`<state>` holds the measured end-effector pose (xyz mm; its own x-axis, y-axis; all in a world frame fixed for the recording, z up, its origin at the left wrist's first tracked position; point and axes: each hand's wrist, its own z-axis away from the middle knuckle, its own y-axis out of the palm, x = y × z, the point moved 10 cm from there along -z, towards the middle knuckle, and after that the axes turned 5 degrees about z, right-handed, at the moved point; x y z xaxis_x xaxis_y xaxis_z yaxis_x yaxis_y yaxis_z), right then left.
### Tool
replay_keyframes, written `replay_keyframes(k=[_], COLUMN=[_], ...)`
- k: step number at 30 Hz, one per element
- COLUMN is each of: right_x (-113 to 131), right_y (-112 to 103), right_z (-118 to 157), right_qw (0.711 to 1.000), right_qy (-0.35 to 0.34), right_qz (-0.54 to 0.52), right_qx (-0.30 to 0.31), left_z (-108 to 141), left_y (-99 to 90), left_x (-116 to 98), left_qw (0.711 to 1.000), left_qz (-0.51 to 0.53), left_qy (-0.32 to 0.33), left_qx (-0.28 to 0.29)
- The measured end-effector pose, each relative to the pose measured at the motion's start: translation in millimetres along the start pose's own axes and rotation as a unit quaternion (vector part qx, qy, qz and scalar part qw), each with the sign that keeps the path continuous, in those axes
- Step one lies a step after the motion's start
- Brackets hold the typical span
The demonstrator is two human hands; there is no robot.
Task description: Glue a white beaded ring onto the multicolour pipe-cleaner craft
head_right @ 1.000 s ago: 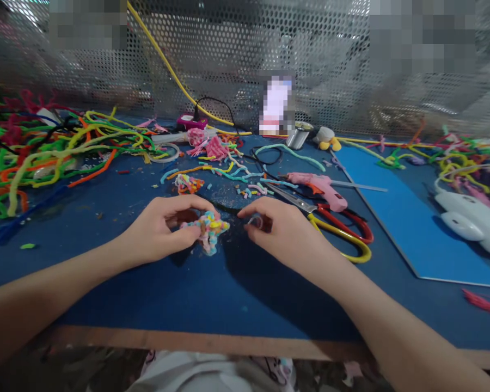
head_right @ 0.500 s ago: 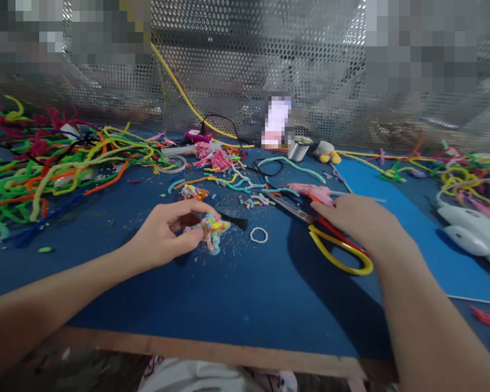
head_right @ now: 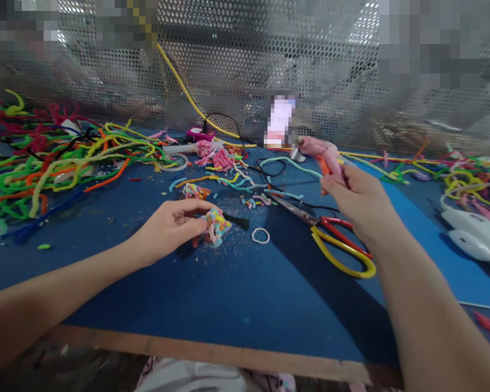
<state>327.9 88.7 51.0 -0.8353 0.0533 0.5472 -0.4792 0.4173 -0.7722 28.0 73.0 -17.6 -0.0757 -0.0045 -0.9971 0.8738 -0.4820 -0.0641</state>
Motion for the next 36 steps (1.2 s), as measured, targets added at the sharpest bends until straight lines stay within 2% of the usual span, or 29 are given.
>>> replay_keyframes(k=[3,5,7,11,15,17,23,36], right_x=[19.7,36.2,53.2,81.5,102.9,109.0,112.3,118.9], right_y=[11.2,21.0,26.0,22.6,17.6,17.1,17.9,16.8], right_z=[10.4,20.9,31.8,50.2,68.9,76.3,86.0,95.4], right_qw=[0.999,0.995,0.986,0.954,0.905,0.885,0.848,0.82], right_qy=[-0.039,-0.081,-0.138,-0.259,-0.371,-0.409,-0.47,-0.503], right_qz=[-0.02,0.016,0.068,0.151,0.194,0.2,0.202,0.227], right_qx=[0.03,0.065,0.071,-0.002,-0.075,-0.093,-0.14,-0.154], left_z=[-0.5,-0.4,-0.1,0.4,0.0,-0.3,-1.0,-0.8], left_y=[-3.2,-4.9,-5.9,-6.3,-6.9,-6.3,-5.3,-4.0], left_x=[4.2,5.6,4.7,3.1,2.5,3.2,7.8,7.1], left_qw=[0.999,0.997,0.995,0.993,0.99,0.99,0.991,0.989], left_qz=[-0.037,-0.072,-0.098,-0.118,-0.134,-0.136,-0.13,-0.144], left_qy=[-0.015,-0.013,0.001,0.022,0.023,0.024,0.023,0.021], left_qx=[-0.009,-0.011,-0.014,-0.016,-0.019,-0.015,-0.008,-0.009])
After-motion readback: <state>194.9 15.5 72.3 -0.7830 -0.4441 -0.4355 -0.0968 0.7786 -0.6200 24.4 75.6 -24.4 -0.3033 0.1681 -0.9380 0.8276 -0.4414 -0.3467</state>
